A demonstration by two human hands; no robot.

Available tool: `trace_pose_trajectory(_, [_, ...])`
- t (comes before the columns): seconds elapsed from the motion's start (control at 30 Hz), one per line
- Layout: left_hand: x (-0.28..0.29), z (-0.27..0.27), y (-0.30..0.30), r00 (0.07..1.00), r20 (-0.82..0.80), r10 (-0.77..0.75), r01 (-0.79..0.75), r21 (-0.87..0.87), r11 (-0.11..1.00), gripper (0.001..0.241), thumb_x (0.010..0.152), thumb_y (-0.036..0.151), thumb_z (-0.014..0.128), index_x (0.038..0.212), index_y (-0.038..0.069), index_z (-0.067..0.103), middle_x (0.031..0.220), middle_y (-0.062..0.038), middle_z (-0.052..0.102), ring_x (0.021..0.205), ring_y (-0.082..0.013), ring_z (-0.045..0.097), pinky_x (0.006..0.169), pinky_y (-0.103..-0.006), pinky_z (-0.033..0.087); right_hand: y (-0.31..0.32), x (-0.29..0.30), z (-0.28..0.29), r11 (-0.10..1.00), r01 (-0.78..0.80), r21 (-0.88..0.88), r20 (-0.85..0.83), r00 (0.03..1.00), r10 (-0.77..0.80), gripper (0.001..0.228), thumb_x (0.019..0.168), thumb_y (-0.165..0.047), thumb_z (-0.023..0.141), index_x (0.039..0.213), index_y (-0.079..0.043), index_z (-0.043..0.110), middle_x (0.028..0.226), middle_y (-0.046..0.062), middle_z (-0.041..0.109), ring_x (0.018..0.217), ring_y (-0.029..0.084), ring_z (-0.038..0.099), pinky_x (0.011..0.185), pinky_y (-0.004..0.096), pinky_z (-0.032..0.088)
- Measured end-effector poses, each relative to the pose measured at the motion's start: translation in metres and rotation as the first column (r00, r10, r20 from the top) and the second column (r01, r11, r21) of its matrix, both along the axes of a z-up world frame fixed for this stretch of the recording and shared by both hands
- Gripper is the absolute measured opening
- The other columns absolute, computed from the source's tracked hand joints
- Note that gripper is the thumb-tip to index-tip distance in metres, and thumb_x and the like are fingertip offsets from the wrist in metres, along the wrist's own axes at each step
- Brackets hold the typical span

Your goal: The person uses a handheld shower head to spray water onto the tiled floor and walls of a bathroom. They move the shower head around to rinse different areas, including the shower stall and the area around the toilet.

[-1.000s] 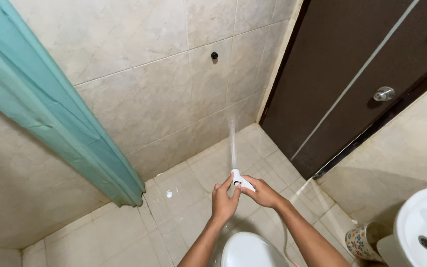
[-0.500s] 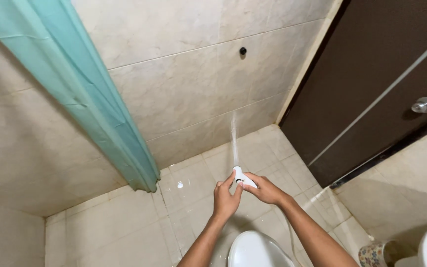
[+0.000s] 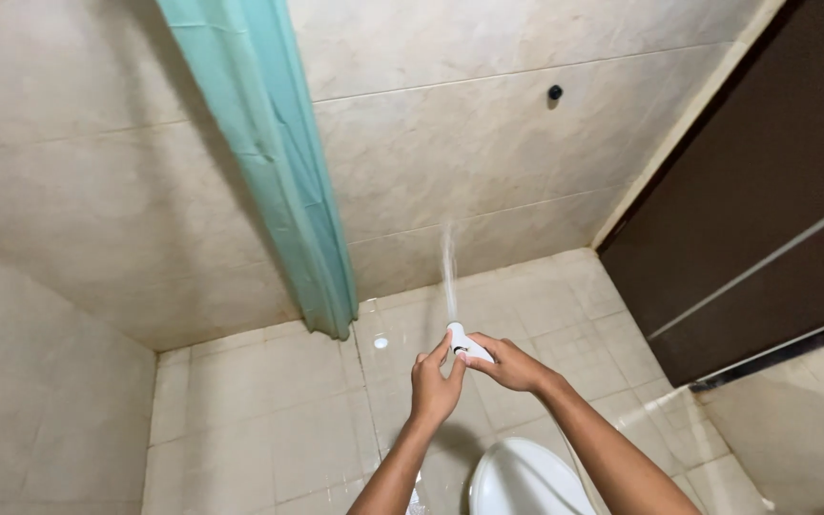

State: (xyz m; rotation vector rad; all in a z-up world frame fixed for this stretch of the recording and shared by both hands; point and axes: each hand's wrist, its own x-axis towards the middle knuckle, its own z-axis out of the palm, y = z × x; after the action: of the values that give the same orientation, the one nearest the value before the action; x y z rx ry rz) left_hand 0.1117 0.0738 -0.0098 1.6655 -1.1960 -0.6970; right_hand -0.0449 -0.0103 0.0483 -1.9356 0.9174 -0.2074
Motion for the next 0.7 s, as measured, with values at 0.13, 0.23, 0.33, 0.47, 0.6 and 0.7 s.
trace_pose_trajectory(0.13, [0.019, -0.005, 0.02, 0.998, -0.013, 0.059, -0.06, -0.016, 0.998, 0.054, 0.092, 0.029, 0.072, 0.143, 0.015, 0.061, 0.098, -0.019, 0.067, 0.096, -0.0286, 0.066, 0.089, -0.0382, 0.053, 0.015, 0.024, 0.004, 0.999, -0.053, 0.012, 0.0, 0.999, 0.053, 0.042, 0.099, -0.039, 0.061, 0.134, -0.015, 0.061, 0.111, 0.007, 0.077, 0.098, 0.019, 0.07, 0.091, 0.037, 0.052])
trace_pose_trajectory(0.23, [0.032, -0.001, 0.037, 0.996, 0.011, 0.091, -0.091, 0.045, 0.995, 0.054, 0.093, 0.031, 0.07, 0.144, 0.016, 0.061, 0.096, -0.019, 0.068, 0.094, -0.0295, 0.065, 0.089, -0.0384, 0.052, 0.023, 0.04, 0.0, 0.993, -0.109, 0.036, 0.037, 0.993, 0.108, 0.042, 0.099, -0.039, 0.061, 0.134, -0.015, 0.062, 0.112, 0.008, 0.077, 0.101, 0.02, 0.069, 0.093, 0.037, 0.052])
trace_pose_trajectory(0.33, [0.044, -0.006, 0.052, 0.992, 0.006, 0.127, -0.127, 0.053, 0.99, 0.054, 0.093, 0.031, 0.07, 0.143, 0.015, 0.06, 0.099, -0.019, 0.068, 0.098, -0.0294, 0.065, 0.091, -0.0389, 0.052, 0.035, 0.055, 0.001, 0.989, -0.136, 0.052, 0.019, 0.991, 0.135, 0.042, 0.099, -0.039, 0.06, 0.135, -0.016, 0.061, 0.114, 0.007, 0.076, 0.101, 0.02, 0.068, 0.093, 0.037, 0.052])
trace_pose_trajectory(0.47, [0.055, -0.009, 0.072, 0.988, 0.006, 0.157, -0.157, 0.035, 0.987, 0.054, 0.093, 0.031, 0.07, 0.143, 0.014, 0.06, 0.102, -0.019, 0.068, 0.101, -0.0295, 0.065, 0.092, -0.0398, 0.051, 0.049, 0.069, -0.005, 0.984, -0.16, 0.075, 0.008, 0.987, 0.159, 0.042, 0.099, -0.038, 0.061, 0.135, -0.016, 0.06, 0.115, 0.006, 0.075, 0.103, 0.018, 0.067, 0.093, 0.037, 0.052])
trace_pose_trajectory(0.6, [0.063, -0.009, 0.088, 0.984, 0.014, 0.18, -0.18, 0.048, 0.982, 0.055, 0.092, 0.031, 0.07, 0.144, 0.015, 0.06, 0.103, -0.02, 0.067, 0.101, -0.0294, 0.066, 0.093, -0.0394, 0.052, 0.059, 0.078, -0.009, 0.978, -0.2, 0.06, 0.009, 0.98, 0.2, 0.041, 0.099, -0.038, 0.061, 0.133, -0.016, 0.062, 0.111, 0.007, 0.076, 0.099, 0.019, 0.068, 0.091, 0.037, 0.053])
trace_pose_trajectory(0.7, [0.066, -0.008, 0.095, 0.983, 0.014, 0.185, -0.185, 0.065, 0.981, 0.055, 0.092, 0.031, 0.071, 0.143, 0.015, 0.06, 0.102, -0.019, 0.067, 0.099, -0.029, 0.066, 0.092, -0.0392, 0.052, 0.067, 0.081, -0.009, 0.975, -0.213, 0.069, 0.036, 0.977, 0.211, 0.04, 0.1, -0.038, 0.061, 0.132, -0.015, 0.063, 0.111, 0.008, 0.076, 0.099, 0.02, 0.066, 0.091, 0.037, 0.053])
